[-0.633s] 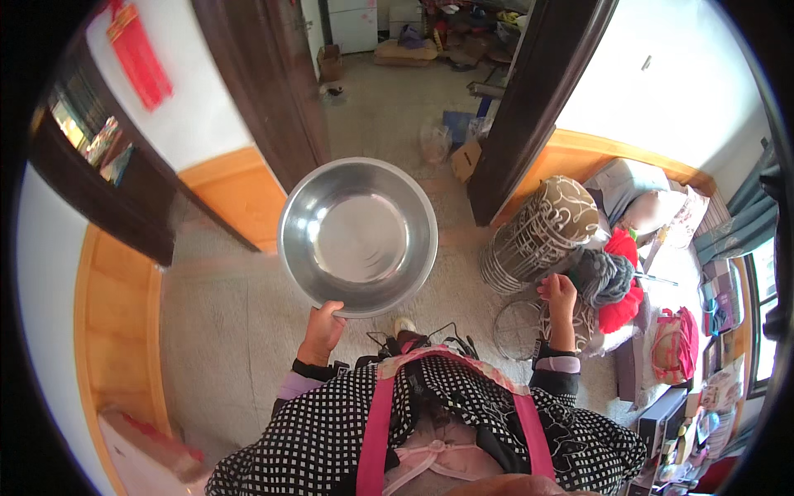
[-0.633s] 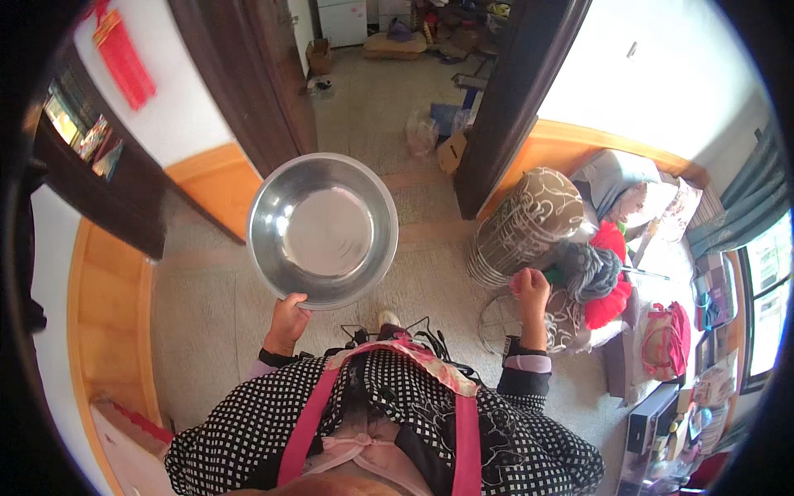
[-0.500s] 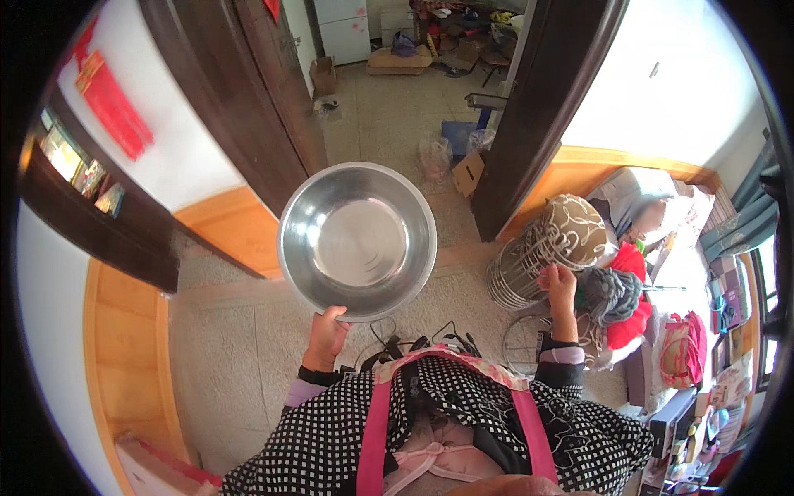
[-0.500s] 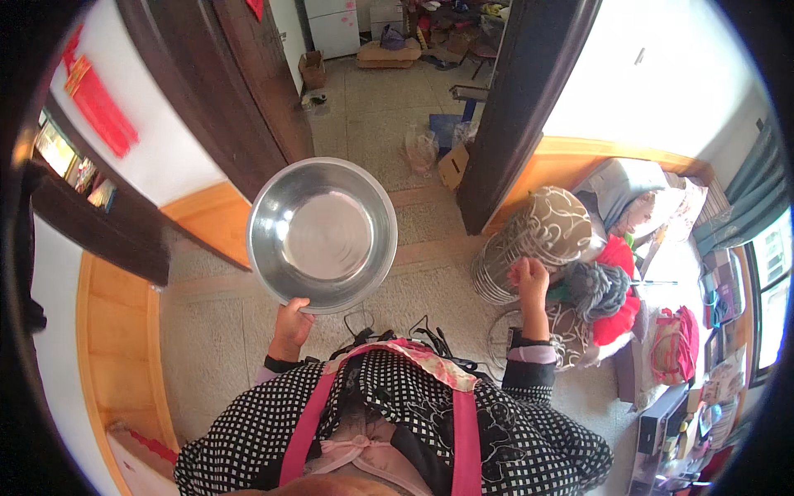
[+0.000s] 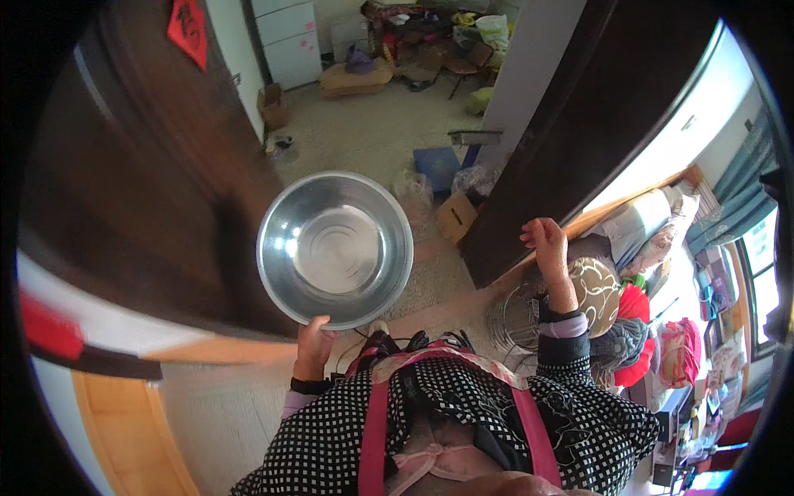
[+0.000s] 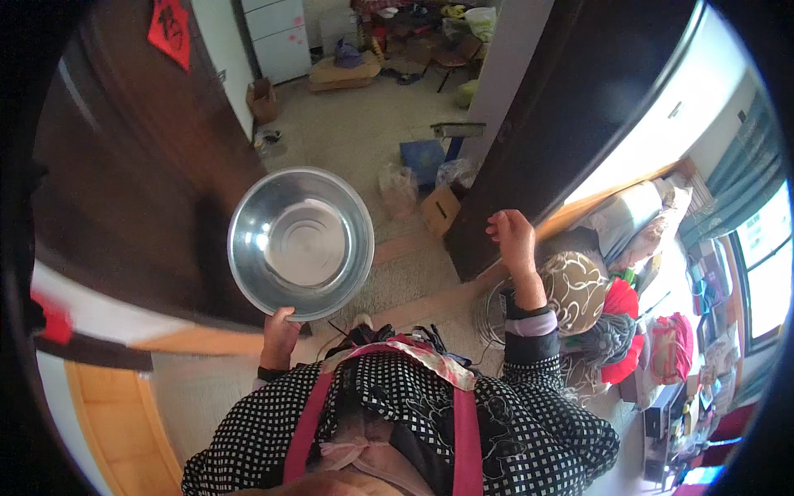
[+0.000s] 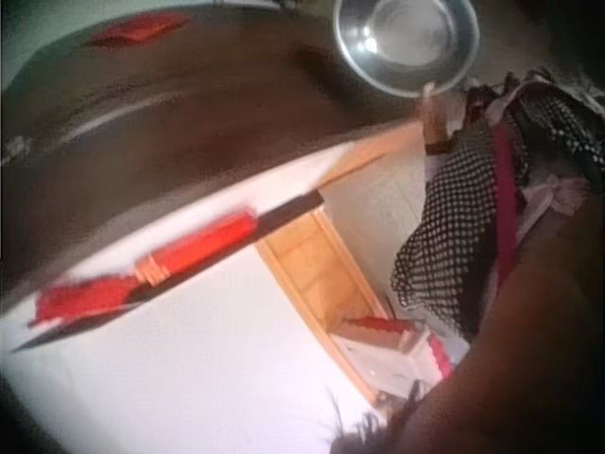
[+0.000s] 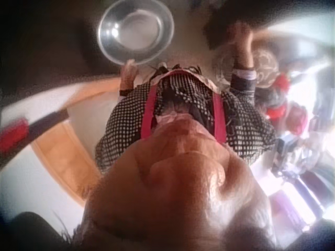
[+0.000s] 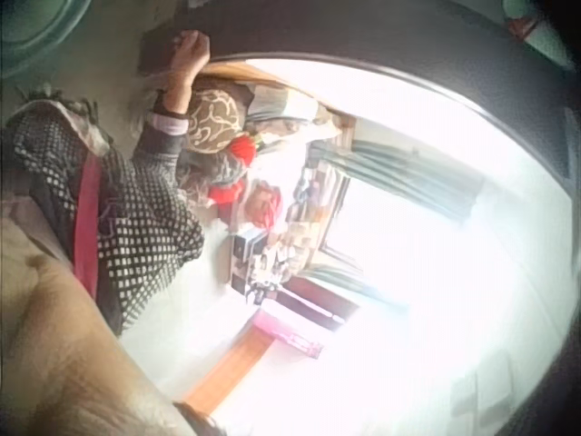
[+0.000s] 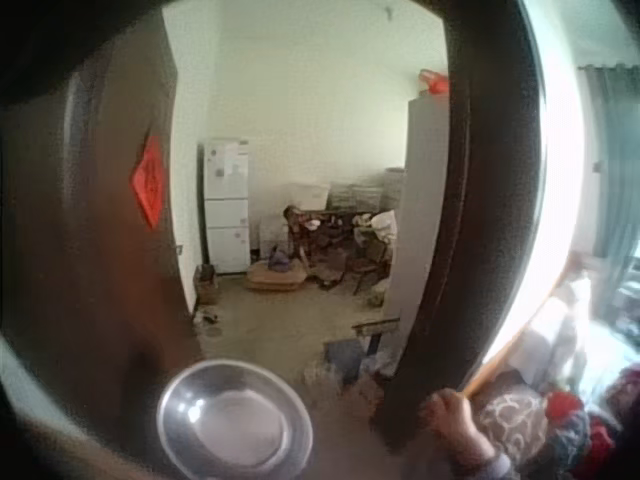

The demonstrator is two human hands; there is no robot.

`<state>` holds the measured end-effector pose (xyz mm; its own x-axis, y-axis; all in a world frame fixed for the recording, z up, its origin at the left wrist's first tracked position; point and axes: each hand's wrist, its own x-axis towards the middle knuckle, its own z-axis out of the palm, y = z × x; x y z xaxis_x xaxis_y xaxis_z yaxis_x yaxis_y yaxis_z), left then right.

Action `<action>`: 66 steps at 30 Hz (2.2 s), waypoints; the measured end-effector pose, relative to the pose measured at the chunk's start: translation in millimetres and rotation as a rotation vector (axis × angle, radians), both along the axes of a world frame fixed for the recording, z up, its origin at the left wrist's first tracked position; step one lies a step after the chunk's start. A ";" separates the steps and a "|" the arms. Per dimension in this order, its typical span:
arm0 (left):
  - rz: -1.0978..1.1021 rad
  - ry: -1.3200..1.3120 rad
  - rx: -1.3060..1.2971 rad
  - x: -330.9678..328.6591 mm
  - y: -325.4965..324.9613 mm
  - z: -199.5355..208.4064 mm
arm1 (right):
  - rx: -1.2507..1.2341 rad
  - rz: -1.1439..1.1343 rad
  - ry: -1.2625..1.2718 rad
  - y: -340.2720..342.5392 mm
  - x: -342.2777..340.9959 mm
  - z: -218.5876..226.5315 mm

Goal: The person washes a bunch of green onions under running water in a kitchen sink, then places them in a metal bowl. They walk to a storage area and scoop white powder from a bag into another metal bowl using a ladle.

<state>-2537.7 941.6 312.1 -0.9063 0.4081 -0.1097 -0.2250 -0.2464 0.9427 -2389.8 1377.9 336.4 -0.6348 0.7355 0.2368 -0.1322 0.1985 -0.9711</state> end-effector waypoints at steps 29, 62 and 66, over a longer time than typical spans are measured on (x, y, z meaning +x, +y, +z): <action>-0.399 -0.198 0.064 -313.5 165.2 1.2 | 0.647 -1.025 -0.196 139.9 -93.0 21.2; -0.451 -0.061 -0.131 -362.5 165.6 71.8 | 0.475 -1.329 -2.130 258.0 59.0 -7.1; -0.466 -0.086 -0.153 -356.4 169.6 86.4 | 0.411 -1.311 -2.030 247.2 43.0 19.4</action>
